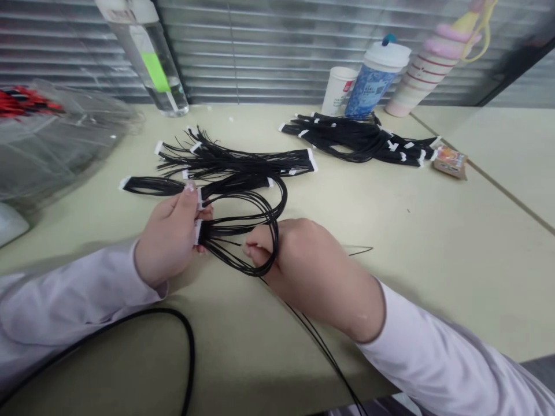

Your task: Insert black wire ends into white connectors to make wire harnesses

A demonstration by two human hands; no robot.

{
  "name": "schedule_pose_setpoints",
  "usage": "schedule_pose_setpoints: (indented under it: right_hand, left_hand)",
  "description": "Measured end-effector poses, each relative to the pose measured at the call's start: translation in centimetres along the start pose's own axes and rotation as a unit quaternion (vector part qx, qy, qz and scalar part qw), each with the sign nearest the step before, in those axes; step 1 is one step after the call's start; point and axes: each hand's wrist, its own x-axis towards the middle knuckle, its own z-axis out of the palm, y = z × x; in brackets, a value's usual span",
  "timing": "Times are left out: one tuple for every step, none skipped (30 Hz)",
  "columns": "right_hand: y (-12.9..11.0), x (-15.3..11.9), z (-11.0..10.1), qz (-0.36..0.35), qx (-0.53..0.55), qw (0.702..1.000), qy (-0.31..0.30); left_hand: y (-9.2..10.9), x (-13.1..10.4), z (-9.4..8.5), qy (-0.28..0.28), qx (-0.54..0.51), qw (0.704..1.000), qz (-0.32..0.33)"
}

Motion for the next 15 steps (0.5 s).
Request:
schedule_pose_setpoints:
  right_hand:
    - [-0.1, 0.0, 0.1, -0.005, -0.016, 1.000, 0.001]
    - [-0.1, 0.0, 0.2, -0.015, -0.039, 0.999, 0.001]
    - [-0.2, -0.1, 0.3, -0.027, -0.069, 0.997, 0.004]
    - [-0.2, -0.1, 0.5, -0.041, -0.102, 0.994, 0.008]
    - [-0.2, -0.1, 0.6, -0.053, -0.134, 0.989, 0.013]
    - [-0.2, -0.2, 0.7, -0.061, -0.160, 0.985, 0.018]
    - [-0.2, -0.2, 0.8, -0.063, -0.180, 0.981, 0.025]
    - [-0.2, -0.2, 0.9, -0.060, -0.193, 0.979, 0.030]
    - [-0.2, -0.2, 1.0, -0.054, -0.202, 0.977, 0.033]
    - [-0.2, -0.2, 1.0, -0.049, -0.209, 0.976, 0.033]
    - [-0.2, -0.2, 1.0, -0.046, -0.216, 0.975, 0.030]
    - [-0.3, -0.1, 0.8, -0.048, -0.223, 0.973, 0.026]
    - [-0.3, -0.1, 0.6, -0.052, -0.232, 0.971, 0.022]
    - [-0.3, -0.2, 0.3, -0.054, -0.245, 0.968, 0.018]
    - [-0.3, -0.3, -0.2, -0.051, -0.262, 0.964, 0.015]
  left_hand:
    - [0.0, 0.0, 0.0, -0.001, 0.002, 1.000, 0.003]
    - [0.0, 0.0, 0.0, -0.001, 0.004, 1.000, 0.007]
    - [0.0, 0.0, 0.0, -0.001, 0.007, 1.000, 0.010]
    - [0.0, 0.0, 0.0, -0.002, 0.008, 1.000, 0.014]
    - [0.0, 0.0, -0.1, -0.003, 0.008, 1.000, 0.018]
    - [-0.1, 0.0, 0.0, -0.005, 0.006, 1.000, 0.020]
    - [-0.1, 0.0, 0.0, -0.005, 0.003, 1.000, 0.022]
    - [-0.2, 0.0, 0.0, -0.006, 0.002, 1.000, 0.023]
    - [-0.2, 0.0, 0.0, -0.008, 0.001, 1.000, 0.022]
    - [-0.3, 0.0, 0.1, -0.008, 0.000, 1.000, 0.021]
    - [-0.3, 0.0, 0.1, -0.008, -0.001, 1.000, 0.020]
    - [-0.3, 0.0, 0.2, -0.006, -0.002, 1.000, 0.019]
    - [-0.3, 0.0, 0.2, -0.006, -0.003, 1.000, 0.017]
    - [-0.3, 0.0, 0.2, -0.003, -0.002, 1.000, 0.016]
    - [-0.2, 0.0, 0.2, -0.001, 0.000, 1.000, 0.015]
